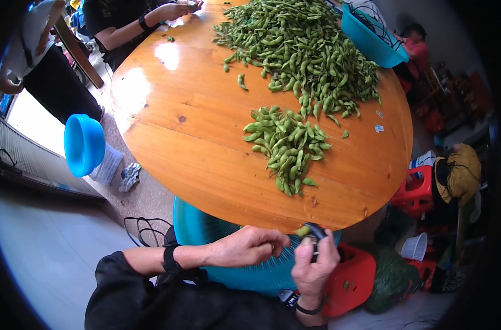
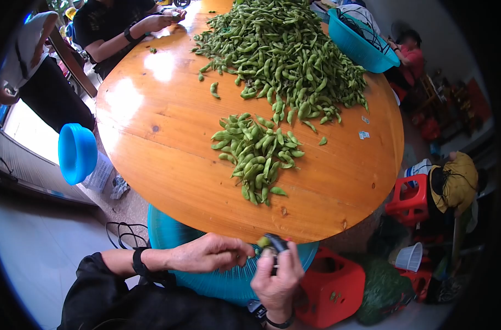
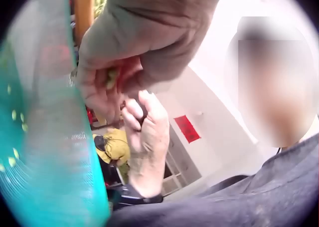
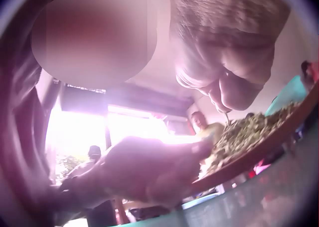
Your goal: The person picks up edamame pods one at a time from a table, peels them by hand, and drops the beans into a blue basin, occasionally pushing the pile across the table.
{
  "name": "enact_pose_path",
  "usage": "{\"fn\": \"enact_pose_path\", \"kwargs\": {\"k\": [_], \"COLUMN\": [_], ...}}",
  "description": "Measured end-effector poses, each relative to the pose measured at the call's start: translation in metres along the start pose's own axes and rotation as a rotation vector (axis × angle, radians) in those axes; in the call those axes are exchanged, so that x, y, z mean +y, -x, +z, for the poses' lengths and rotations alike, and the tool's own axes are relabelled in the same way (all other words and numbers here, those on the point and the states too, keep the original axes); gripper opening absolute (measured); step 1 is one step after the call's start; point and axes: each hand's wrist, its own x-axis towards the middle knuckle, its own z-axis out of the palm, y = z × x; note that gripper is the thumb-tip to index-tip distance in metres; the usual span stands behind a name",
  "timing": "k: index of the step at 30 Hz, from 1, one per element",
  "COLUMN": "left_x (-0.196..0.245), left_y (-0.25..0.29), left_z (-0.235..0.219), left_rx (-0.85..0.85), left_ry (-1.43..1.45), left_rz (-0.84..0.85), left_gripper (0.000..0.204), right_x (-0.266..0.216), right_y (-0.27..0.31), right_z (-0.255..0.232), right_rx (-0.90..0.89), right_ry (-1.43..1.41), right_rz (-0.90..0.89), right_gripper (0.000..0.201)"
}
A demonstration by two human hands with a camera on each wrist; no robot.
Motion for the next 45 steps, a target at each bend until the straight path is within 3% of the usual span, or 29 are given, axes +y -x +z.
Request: {"fn": "enact_pose_path", "kwargs": {"k": [1, 3, 5, 6, 7, 9, 11, 12, 16, 18, 19, 21, 23, 25, 29, 30, 32, 36, 38, 39, 41, 43, 45], "left_x": [-0.002, 0.008, 0.029, 0.038, 0.04, 0.038, 0.039, 0.04, 0.051, 0.059, 0.06, 0.06, 0.05, 0.051, 0.052, 0.049, 0.041, 0.051, 0.055, 0.054, 0.047, 0.038, 0.036], "left_y": [0.001, 0.004, 0.001, -0.003, -0.013, -0.034, -0.048, -0.051, -0.049, -0.041, -0.038, -0.032, -0.032, -0.03, -0.029, -0.029, -0.032, -0.025, -0.017, -0.015, -0.01, -0.007, -0.004], "left_z": [-0.002, -0.008, -0.021, -0.024, -0.034, -0.052, -0.062, -0.064, -0.061, -0.059, -0.064, -0.074, -0.082, -0.094, -0.088, -0.087, -0.085, -0.076, -0.068, -0.064, -0.053, -0.042, -0.032], "left_rx": [-0.044, -0.113, 0.063, 0.247, 0.342, 0.412, 0.355, 0.292, 0.214, 0.251, 0.248, 0.288, 0.344, 0.344, 0.389, 0.385, 0.471, 0.51, 0.451, 0.449, 0.29, 0.3, 0.35], "left_ry": [-0.198, -0.462, -0.749, -0.972, -1.121, -1.282, -1.4, -1.516, -1.535, -1.395, -1.397, -1.386, -1.367, -1.11, -0.925, -0.922, -1.097, -1.048, -0.5, -0.499, -0.05, 0.03, 0.076], "left_rz": [0.158, 0.314, 0.397, 0.413, 0.536, 0.648, 0.623, 0.59, 0.454, 0.21, 0.211, 0.025, 0.106, 0.318, 0.288, 0.291, 0.606, 0.686, 0.344, 0.342, 0.192, 0.107, 0.106], "left_gripper": [0.032, 0.031, 0.029, 0.033, 0.038, 0.041, 0.041, 0.04, 0.037, 0.033, 0.033, 0.03, 0.026, 0.019, 0.019, 0.019, 0.022, 0.018, 0.011, 0.011, 0.011, 0.014, 0.013], "right_x": [0.007, 0.038, 0.055, 0.068, 0.074, 0.075, 0.069, 0.068, 0.047, 0.041, 0.027, 0.024, 0.017, 0.011, 0.003, 0.002, 0.0, -0.004, -0.005, -0.006, -0.008, -0.011, -0.012], "right_y": [0.003, 0.007, 0.003, 0.007, 0.009, 0.012, 0.013, 0.011, -0.002, -0.004, -0.009, -0.01, -0.015, -0.02, -0.03, -0.032, -0.035, -0.038, -0.038, -0.038, -0.036, -0.035, -0.034], "right_z": [-0.013, -0.04, -0.077, -0.089, -0.096, -0.105, -0.098, -0.089, -0.071, -0.064, -0.056, -0.052, -0.041, -0.029, -0.014, -0.011, -0.004, 0.007, 0.01, 0.012, 0.015, 0.018, 0.019], "right_rx": [0.03, 0.238, 0.236, 0.223, 0.214, 0.134, 0.118, 0.192, 0.155, 0.081, 0.067, -0.084, -0.137, -0.162, -0.22, -0.241, -0.258, -0.271, -0.26, -0.278, -0.292, -0.356, -0.364], "right_ry": [-0.016, 0.141, 0.468, 0.52, 0.573, 0.613, 0.438, 0.405, 0.238, 0.135, 0.027, -0.006, 0.012, -0.058, -0.111, -0.13, -0.15, -0.214, -0.255, -0.388, -0.521, -0.912, -0.957], "right_rz": [0.135, 0.297, 0.281, 0.286, 0.29, 0.362, 0.432, 0.348, 0.346, 0.323, 0.361, 0.326, 0.283, 0.268, 0.253, 0.241, 0.248, 0.263, 0.268, 0.334, 0.404, 0.53, 0.56], "right_gripper": [0.019, 0.018, 0.017, 0.018, 0.018, 0.022, 0.019, 0.014, 0.011, 0.013, 0.015, 0.024, 0.026, 0.028, 0.029, 0.029, 0.029, 0.029, 0.028, 0.027, 0.026, 0.026, 0.027]}}
